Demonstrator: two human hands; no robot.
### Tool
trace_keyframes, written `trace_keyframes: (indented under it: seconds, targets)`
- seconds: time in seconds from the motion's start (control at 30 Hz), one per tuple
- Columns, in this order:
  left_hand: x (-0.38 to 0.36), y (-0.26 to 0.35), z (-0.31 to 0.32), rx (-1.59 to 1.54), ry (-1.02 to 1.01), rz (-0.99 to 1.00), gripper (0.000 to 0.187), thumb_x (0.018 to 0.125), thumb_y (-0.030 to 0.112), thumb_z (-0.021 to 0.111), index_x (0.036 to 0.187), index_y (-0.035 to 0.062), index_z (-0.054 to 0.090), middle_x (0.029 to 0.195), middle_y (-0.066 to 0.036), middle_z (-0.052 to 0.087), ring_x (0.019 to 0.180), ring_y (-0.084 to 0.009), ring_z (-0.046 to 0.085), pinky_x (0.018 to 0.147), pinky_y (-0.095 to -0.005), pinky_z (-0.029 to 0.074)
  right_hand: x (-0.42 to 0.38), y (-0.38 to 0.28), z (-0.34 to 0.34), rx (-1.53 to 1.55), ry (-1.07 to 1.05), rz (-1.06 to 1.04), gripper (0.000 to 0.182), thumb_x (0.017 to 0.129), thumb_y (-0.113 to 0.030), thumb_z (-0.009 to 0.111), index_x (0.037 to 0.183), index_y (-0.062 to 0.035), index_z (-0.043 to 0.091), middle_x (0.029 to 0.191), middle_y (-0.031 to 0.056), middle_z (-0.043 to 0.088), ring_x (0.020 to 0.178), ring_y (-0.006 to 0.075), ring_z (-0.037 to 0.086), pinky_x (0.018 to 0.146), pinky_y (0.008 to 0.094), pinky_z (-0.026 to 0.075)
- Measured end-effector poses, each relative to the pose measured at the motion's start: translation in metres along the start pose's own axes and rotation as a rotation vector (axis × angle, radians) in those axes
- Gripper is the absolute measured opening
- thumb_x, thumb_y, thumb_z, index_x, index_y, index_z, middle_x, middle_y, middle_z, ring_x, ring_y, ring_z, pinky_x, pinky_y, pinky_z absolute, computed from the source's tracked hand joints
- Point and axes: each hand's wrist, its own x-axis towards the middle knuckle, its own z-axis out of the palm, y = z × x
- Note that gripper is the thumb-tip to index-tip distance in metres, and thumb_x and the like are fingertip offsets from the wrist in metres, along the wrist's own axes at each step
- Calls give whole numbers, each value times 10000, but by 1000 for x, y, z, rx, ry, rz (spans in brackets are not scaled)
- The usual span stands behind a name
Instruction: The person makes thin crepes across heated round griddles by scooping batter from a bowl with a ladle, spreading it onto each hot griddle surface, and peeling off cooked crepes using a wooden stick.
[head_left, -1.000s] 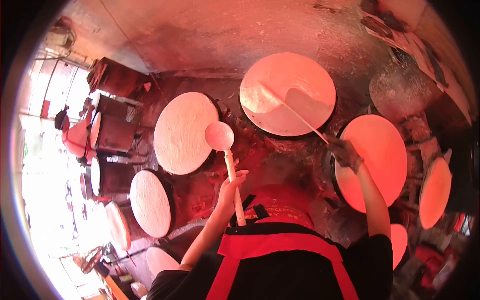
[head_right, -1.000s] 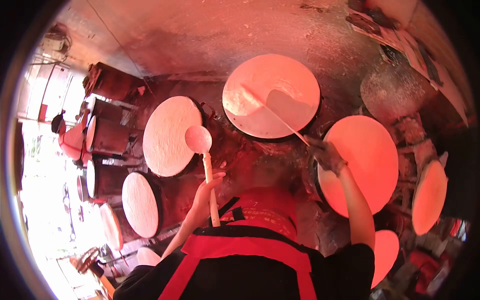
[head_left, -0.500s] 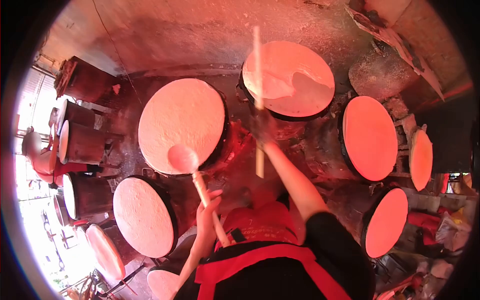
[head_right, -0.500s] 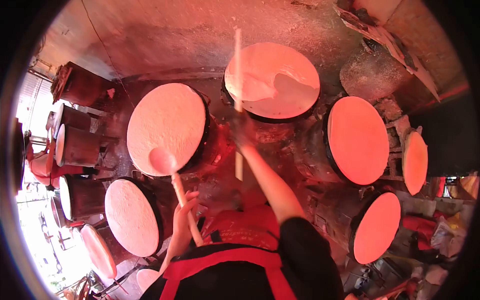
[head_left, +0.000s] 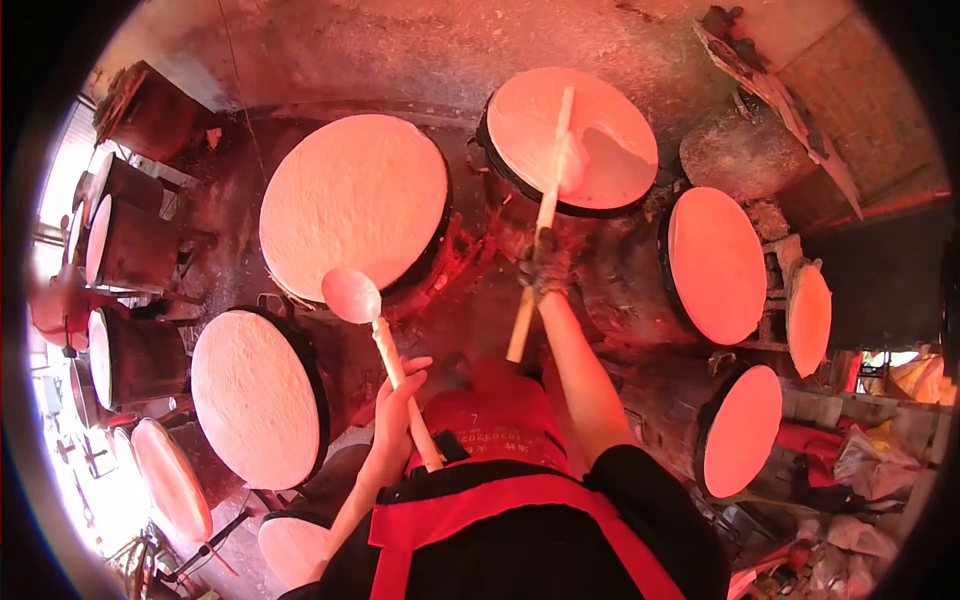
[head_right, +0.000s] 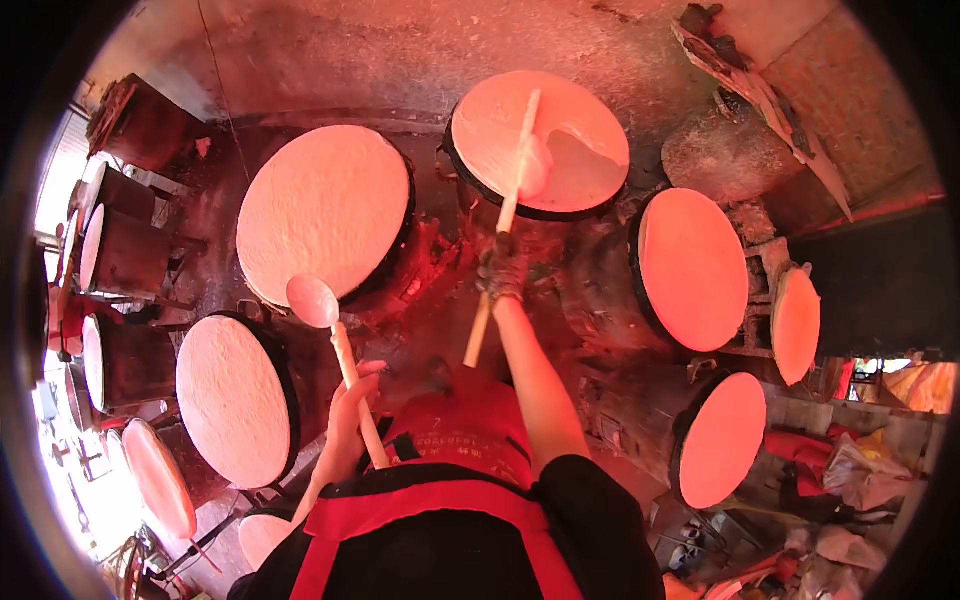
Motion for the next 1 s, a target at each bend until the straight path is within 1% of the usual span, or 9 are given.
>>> trace_keyframes:
  seconds: [0.03, 0.13, 0.2, 0.23, 0.33, 0.5, 0.63, 0.83, 1.0]
  targets:
    - [-1, 1, 3, -11, -2, -32, 252, 813, 135, 579, 1045, 54, 630, 1331, -91, 394, 1251, -139, 297, 967, -257, 243, -4, -6, -9, -25, 3, 12, 266, 870, -440, 550, 1022, -239, 469, 559, -9, 468, 347, 114, 408, 298, 257, 306]
    - [-1, -1, 11, 23, -34, -5, 252, 812, 129, 581, 1050, 60, 634, 1371, -94, 354, 1241, -143, 319, 983, -260, 223, -7, -27, 3, 7, 171, -80, 322, 854, -529, 522, 926, -217, 489, 515, -31, 441, 323, 110, 389, 291, 247, 292]
    - [-2, -1, 18, 42, -87, 57, 253, 813, 128, 582, 1051, 60, 634, 1375, -97, 350, 1242, -141, 317, 976, -254, 226, 8, -15, 28, 254, 7, -81, 348, 835, -564, 528, 879, -220, 496, 547, -14, 476, 347, 116, 414, 303, 264, 309]
    - [-2, -2, 23, 53, -113, 87, 253, 813, 128, 582, 1051, 60, 634, 1376, -98, 348, 1242, -140, 316, 973, -251, 228, 18, -8, 36, 231, -115, 27, 301, 857, -462, 559, 1014, -220, 473, 583, 3, 509, 359, 123, 428, 311, 251, 305]
    - [-3, 1, 42, 90, -100, 79, 246, 818, 127, 578, 1048, 57, 631, 1294, -85, 421, 1172, -121, 362, 948, -244, 247, -1, 4, 32, -174, -167, 87, 286, 867, -462, 540, 983, -206, 488, 582, 2, 508, 353, 120, 416, 310, 253, 297]
    - [-6, 7, 69, 51, -120, -39, 228, 826, 120, 569, 1035, 49, 624, 1062, -11, 497, 1022, -95, 411, 903, -235, 275, -5, -30, -99, -76, -193, 165, 293, 859, -466, 549, 896, -179, 502, 558, 3, 487, 346, 107, 390, 306, 255, 286]
    - [-1, 0, 95, 105, -150, -20, 227, 827, 118, 567, 1036, 47, 620, 1007, 11, 492, 994, -93, 419, 889, -231, 287, -4, -79, -91, 207, -238, 82, 294, 861, -446, 556, 871, -156, 511, 548, 7, 484, 348, 106, 394, 316, 252, 294]
    - [7, -14, 151, 56, -147, 40, 229, 827, 112, 571, 1041, 47, 618, 1142, -17, 468, 1135, -101, 369, 914, -237, 282, -3, -79, -132, -219, -302, 229, 250, 881, -409, 537, 918, -162, 539, 549, 12, 506, 333, 109, 378, 312, 247, 277]
    - [3, -19, 195, 39, -123, 58, 227, 827, 100, 571, 1043, 45, 615, 1164, -46, 466, 1146, -98, 367, 907, -231, 292, 44, -130, -191, -310, -254, 152, 288, 907, -352, 512, 1140, -185, 485, 587, 5, 514, 353, 99, 386, 311, 253, 281]
